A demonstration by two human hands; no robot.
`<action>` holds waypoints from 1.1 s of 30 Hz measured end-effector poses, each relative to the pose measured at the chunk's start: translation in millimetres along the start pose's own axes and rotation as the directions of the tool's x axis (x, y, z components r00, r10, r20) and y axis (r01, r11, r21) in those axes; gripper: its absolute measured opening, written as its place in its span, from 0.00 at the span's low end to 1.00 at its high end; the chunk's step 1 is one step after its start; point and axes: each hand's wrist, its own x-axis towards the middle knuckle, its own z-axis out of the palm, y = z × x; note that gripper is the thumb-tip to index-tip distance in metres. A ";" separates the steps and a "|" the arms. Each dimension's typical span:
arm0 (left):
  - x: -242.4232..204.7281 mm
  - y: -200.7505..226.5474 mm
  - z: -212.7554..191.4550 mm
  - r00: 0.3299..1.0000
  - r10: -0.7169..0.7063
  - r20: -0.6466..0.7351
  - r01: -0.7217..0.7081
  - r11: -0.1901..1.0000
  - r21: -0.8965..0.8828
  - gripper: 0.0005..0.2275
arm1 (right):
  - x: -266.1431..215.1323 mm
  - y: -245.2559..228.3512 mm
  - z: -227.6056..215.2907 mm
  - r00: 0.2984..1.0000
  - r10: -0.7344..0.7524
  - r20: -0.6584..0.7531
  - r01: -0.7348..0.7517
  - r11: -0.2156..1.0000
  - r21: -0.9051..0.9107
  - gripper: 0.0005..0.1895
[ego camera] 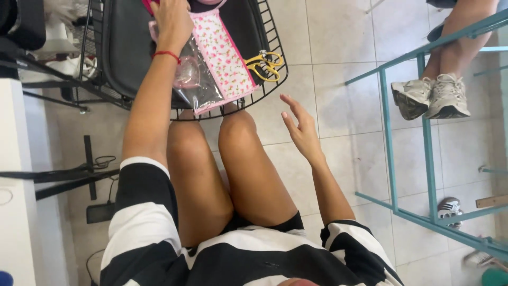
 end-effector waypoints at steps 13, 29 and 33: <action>-15.5 -47.7 -13.3 0.900 -0.147 0.411 0.132 0.989 0.065 0.02 | 0.8 -4.7 9.5 0.999 -0.053 0.002 0.053 0.998 0.024 0.21; -17.4 217.4 -343.1 0.949 0.316 0.015 -0.314 0.946 -0.078 0.07 | -55.1 -18.1 -11.2 0.966 -0.205 -0.155 0.203 0.979 -0.027 0.30; -47.1 260.5 -426.6 0.945 0.319 0.072 -0.304 0.938 -0.164 0.10 | -88.4 -56.9 -17.6 0.968 -0.194 -0.160 0.201 0.979 0.029 0.35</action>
